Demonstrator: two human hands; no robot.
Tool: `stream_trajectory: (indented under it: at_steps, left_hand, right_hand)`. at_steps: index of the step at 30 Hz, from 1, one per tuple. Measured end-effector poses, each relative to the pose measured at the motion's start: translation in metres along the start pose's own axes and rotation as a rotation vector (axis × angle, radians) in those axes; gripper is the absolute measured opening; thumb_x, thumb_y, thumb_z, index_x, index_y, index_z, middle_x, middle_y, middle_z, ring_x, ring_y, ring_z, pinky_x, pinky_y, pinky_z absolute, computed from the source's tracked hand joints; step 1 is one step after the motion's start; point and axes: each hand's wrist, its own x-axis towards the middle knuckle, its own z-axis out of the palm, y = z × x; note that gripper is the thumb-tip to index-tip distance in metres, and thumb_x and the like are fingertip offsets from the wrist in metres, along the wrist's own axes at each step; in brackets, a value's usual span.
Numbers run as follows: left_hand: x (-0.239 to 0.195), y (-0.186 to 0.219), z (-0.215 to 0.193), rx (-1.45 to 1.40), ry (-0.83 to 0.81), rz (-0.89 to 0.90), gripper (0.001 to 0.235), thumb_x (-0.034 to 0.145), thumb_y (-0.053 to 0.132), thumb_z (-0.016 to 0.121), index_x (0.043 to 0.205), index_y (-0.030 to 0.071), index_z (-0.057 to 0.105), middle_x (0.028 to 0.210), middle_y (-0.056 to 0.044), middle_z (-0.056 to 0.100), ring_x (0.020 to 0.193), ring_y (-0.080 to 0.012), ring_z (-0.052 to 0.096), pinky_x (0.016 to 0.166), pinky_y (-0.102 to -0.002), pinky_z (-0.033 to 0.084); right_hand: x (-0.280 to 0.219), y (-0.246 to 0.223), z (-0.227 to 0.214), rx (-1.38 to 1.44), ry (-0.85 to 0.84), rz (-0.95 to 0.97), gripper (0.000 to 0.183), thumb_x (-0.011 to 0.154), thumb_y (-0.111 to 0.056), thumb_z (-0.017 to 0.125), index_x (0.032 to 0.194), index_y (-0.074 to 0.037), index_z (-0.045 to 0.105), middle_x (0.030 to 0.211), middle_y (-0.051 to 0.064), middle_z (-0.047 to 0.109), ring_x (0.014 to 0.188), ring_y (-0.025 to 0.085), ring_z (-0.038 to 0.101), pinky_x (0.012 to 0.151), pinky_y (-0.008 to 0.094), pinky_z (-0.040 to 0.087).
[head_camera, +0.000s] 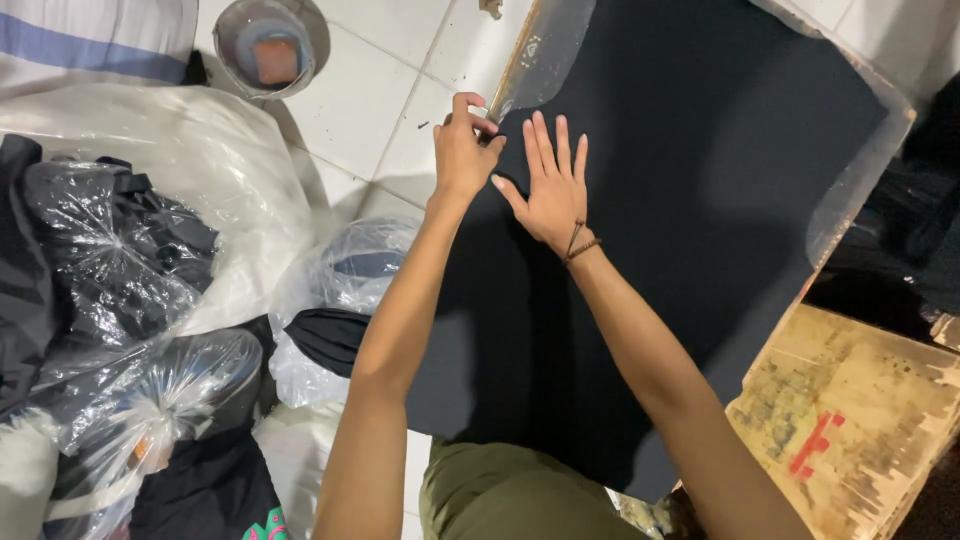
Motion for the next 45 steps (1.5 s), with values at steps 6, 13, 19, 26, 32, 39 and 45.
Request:
stream_trajectory:
  at_steps: [6,13,19,26,32,39,45]
  left_hand:
    - [-0.005,0.010,-0.020,-0.075,-0.080,-0.021,0.050,0.084,0.000,0.069,0.122,0.020,0.044,0.087,0.006,0.074,0.073,-0.0167,0.055,0.087,-0.033,0.045]
    - [-0.014,0.003,-0.027,0.010,-0.160,0.017,0.064,0.082,0.011,0.078,0.131,0.018,0.038,0.089,0.005,0.071,0.061,-0.0160,0.063,0.101,-0.041,0.037]
    - [-0.040,-0.017,-0.033,0.096,-0.183,0.154,0.077,0.079,0.013,0.078,0.142,0.011,0.033,0.089,-0.001,0.073,0.091,-0.0261,0.063,0.088,-0.034,0.036]
    - [-0.075,-0.019,-0.058,0.163,-0.316,0.107,0.078,0.078,0.016,0.080,0.142,0.012,0.037,0.085,0.001,0.070,0.091,-0.0234,0.062,0.090,-0.032,0.033]
    - [-0.100,-0.024,-0.079,0.166,-0.367,0.105,0.083,0.077,0.015,0.081,0.145,0.010,0.034,0.082,0.002,0.068,0.091,-0.0226,0.060,0.090,-0.033,0.029]
    - [-0.131,-0.033,-0.087,0.138,-0.402,0.087,0.089,0.076,0.015,0.080,0.150,0.010,0.031,0.088,0.001,0.067,0.098,-0.0216,0.058,0.093,-0.032,0.027]
    - [-0.143,-0.042,-0.098,0.052,-0.436,0.060,0.087,0.077,0.015,0.079,0.150,0.010,0.031,0.091,-0.002,0.065,0.100,-0.0245,0.057,0.096,-0.035,0.025]
  right_hand:
    - [0.011,-0.005,0.001,-0.014,-0.020,-0.053,0.081,0.103,-0.065,0.031,0.159,-0.008,0.022,0.166,0.007,0.021,0.154,0.031,0.014,0.124,0.057,0.012]
    - [0.003,-0.012,0.003,-0.014,-0.031,-0.092,0.088,0.100,-0.071,0.033,0.160,-0.008,0.022,0.166,0.008,0.019,0.154,0.033,0.012,0.124,0.059,0.009]
    - [-0.009,-0.029,0.018,-0.029,-0.154,-0.087,0.103,0.088,-0.072,0.051,0.161,-0.006,0.019,0.168,0.011,0.010,0.153,0.036,0.004,0.122,0.059,-0.001]
    - [-0.030,-0.051,0.023,-0.071,-0.173,-0.077,0.106,0.090,-0.076,0.048,0.160,-0.005,0.016,0.167,0.013,0.007,0.154,0.033,0.002,0.123,0.058,-0.003]
    - [-0.048,-0.070,0.022,-0.064,-0.192,-0.091,0.106,0.089,-0.076,0.046,0.160,-0.002,0.017,0.167,0.016,0.008,0.154,0.034,0.003,0.123,0.058,-0.004]
    - [-0.068,-0.085,0.034,-0.075,-0.209,-0.123,0.100,0.090,-0.063,0.052,0.159,-0.002,0.016,0.167,0.017,0.007,0.153,0.035,0.002,0.122,0.060,-0.005]
    - [-0.076,-0.096,0.032,-0.045,-0.194,-0.134,0.098,0.088,-0.056,0.050,0.159,0.001,0.015,0.166,0.019,0.005,0.153,0.035,-0.001,0.121,0.060,-0.006]
